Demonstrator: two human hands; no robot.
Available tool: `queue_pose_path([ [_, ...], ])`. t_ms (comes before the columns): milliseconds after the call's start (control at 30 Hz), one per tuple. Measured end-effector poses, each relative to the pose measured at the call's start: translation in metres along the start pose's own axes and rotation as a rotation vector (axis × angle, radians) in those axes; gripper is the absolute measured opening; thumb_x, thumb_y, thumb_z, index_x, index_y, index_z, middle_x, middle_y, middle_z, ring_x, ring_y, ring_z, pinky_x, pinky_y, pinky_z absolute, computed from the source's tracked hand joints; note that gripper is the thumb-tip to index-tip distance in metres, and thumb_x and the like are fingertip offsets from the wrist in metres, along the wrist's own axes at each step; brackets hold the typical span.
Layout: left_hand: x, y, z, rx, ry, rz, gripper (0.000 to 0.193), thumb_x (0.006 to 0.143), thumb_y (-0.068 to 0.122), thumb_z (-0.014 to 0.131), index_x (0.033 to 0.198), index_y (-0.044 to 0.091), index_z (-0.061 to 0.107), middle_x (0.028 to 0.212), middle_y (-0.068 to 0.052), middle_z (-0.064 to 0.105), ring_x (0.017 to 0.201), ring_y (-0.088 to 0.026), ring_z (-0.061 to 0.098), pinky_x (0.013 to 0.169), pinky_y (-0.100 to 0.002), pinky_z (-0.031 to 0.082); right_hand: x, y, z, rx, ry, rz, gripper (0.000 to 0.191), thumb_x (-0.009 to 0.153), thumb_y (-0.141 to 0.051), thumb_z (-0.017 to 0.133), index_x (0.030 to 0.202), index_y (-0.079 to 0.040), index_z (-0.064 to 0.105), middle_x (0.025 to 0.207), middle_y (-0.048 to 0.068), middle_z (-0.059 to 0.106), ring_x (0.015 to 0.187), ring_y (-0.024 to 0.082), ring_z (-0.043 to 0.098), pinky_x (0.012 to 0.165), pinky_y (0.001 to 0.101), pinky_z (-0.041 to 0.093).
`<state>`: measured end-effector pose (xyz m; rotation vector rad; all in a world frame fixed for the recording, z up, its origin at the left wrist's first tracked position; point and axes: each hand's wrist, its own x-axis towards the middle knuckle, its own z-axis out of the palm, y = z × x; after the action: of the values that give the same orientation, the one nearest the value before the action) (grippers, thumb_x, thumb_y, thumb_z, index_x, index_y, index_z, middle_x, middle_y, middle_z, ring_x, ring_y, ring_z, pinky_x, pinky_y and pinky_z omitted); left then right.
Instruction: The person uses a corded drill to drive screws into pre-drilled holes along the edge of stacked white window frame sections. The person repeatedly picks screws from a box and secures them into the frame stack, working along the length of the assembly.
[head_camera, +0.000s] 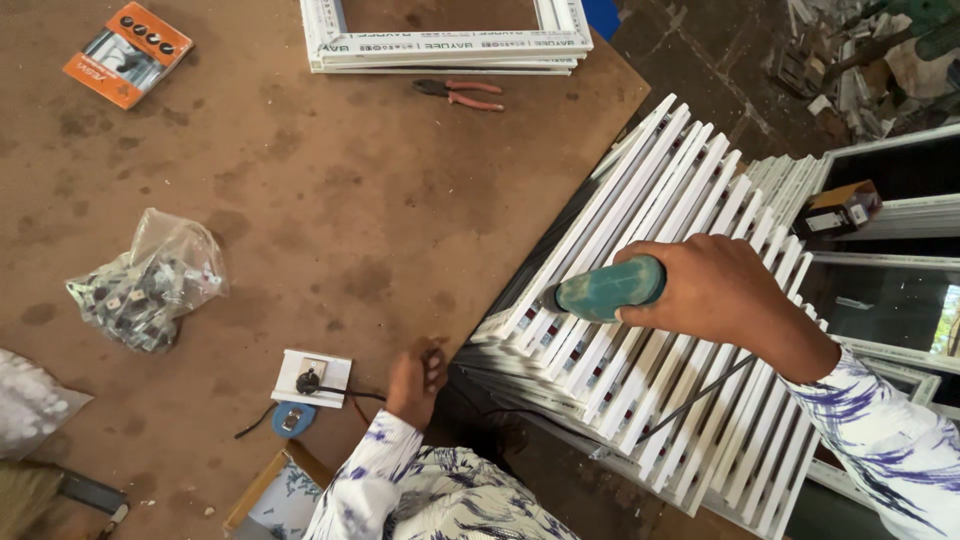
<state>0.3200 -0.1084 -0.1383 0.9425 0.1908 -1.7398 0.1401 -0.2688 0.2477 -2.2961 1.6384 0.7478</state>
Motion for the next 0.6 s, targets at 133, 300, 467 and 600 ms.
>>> queue_pose_path([
  [133,-0.007,-0.004,-0.023,-0.025,0.106,-0.026,0.023,0.093,0.016,0.056,0.107,-0.002,0.062,0.069,0.0,0.047,0.057,-0.01,0.042,0.048,-0.026,0.032,0.003,0.001,0.0,-0.005,0.02,-0.048,0.052,0.067,-0.051,0.088,0.114,-0.032,0.076,0.082,0.006,0.079,0.081,0.029,0.075,0.08,0.0433,0.056],
  [300,-0.009,-0.004,-0.026,-0.041,0.12,-0.035,0.023,0.091,0.012,0.054,0.106,-0.004,0.062,0.074,-0.003,0.053,0.063,-0.013,0.048,0.056,-0.028,0.038,0.004,-0.006,-0.001,-0.005,-0.033,-0.017,0.051,0.068,-0.049,0.087,0.114,-0.032,0.074,0.081,0.006,0.079,0.078,0.027,0.076,0.079,0.0417,0.057],
  [467,-0.009,-0.003,-0.012,-0.031,0.065,0.037,0.026,0.088,0.007,0.054,0.107,-0.007,0.064,0.081,-0.006,0.06,0.07,-0.017,0.056,0.061,-0.031,0.045,0.003,-0.012,-0.003,-0.018,-0.064,0.0,0.045,0.071,-0.049,0.085,0.113,-0.034,0.076,0.081,0.002,0.08,0.075,0.025,0.078,0.075,0.0398,0.059],
  [600,-0.013,-0.001,-0.005,0.016,0.019,0.072,0.034,0.086,0.005,0.047,0.112,-0.01,0.064,0.091,-0.013,0.068,0.077,-0.021,0.063,0.067,-0.032,0.052,0.008,-0.006,0.001,-0.063,-0.059,-0.041,0.054,0.07,-0.053,0.086,0.12,-0.036,0.074,0.081,0.001,0.079,0.076,0.023,0.077,0.076,0.0389,0.058],
])
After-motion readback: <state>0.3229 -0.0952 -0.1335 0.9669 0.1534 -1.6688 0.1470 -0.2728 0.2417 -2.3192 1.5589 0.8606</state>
